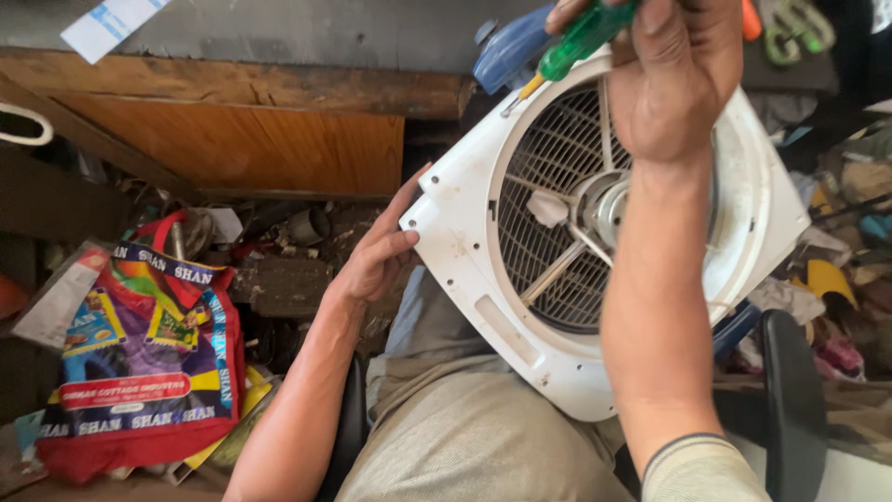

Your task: The person uses a screwdriver to tighten screws around the perimeter of a white exhaust fan that is resting on their lap. They rotate the fan to access different screw locations and continue tightening each one.

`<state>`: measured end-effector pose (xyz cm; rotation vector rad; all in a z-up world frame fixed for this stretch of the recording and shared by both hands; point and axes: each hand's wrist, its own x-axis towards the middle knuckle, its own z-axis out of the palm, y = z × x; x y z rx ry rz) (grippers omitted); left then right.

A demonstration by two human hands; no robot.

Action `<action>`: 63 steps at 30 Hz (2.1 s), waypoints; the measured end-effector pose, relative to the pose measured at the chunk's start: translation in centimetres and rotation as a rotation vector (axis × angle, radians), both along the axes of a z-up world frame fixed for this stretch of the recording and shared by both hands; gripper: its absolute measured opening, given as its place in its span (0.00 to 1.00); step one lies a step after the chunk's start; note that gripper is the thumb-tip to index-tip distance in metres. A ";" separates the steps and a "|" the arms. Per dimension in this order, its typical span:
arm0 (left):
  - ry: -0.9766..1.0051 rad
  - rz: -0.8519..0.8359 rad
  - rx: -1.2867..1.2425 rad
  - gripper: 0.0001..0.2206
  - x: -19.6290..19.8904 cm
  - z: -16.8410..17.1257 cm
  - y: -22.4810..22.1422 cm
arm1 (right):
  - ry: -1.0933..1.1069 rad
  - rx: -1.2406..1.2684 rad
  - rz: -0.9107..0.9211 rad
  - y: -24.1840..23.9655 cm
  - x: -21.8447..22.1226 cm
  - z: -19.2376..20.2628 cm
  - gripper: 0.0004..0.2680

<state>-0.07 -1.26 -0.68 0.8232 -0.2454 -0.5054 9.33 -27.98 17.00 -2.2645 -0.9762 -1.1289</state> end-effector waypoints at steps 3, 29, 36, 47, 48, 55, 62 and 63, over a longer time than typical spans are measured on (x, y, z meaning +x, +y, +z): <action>0.010 0.003 0.025 0.48 -0.2 -0.1 -0.1 | -0.099 -0.358 -0.219 0.8 -2.1 4.1 0.09; 0.012 -0.004 -0.002 0.47 -0.3 -0.2 -0.1 | 0.289 -0.154 0.183 1.7 -4.0 5.5 0.16; 0.021 -0.004 -0.015 0.47 -0.3 -0.4 -0.2 | 0.140 -0.058 0.040 1.9 -4.0 2.2 0.23; 0.015 0.015 -0.012 0.47 -0.4 -0.3 -0.2 | 0.216 -0.067 0.188 0.9 -3.3 0.7 0.26; 0.018 0.012 -0.010 0.47 -0.4 -0.2 -0.1 | 0.163 -0.098 0.123 0.9 -3.2 0.7 0.26; 0.005 0.002 0.012 0.46 -0.3 -0.1 0.0 | 0.437 0.016 0.415 0.0 -3.8 1.1 0.21; 0.010 0.039 0.124 0.48 -0.2 -0.1 -0.3 | 0.105 -0.098 0.048 0.5 -3.2 1.2 0.24; 0.007 0.035 0.107 0.48 -0.1 -0.1 -0.3 | 0.102 -0.111 0.045 0.5 -3.1 1.4 0.24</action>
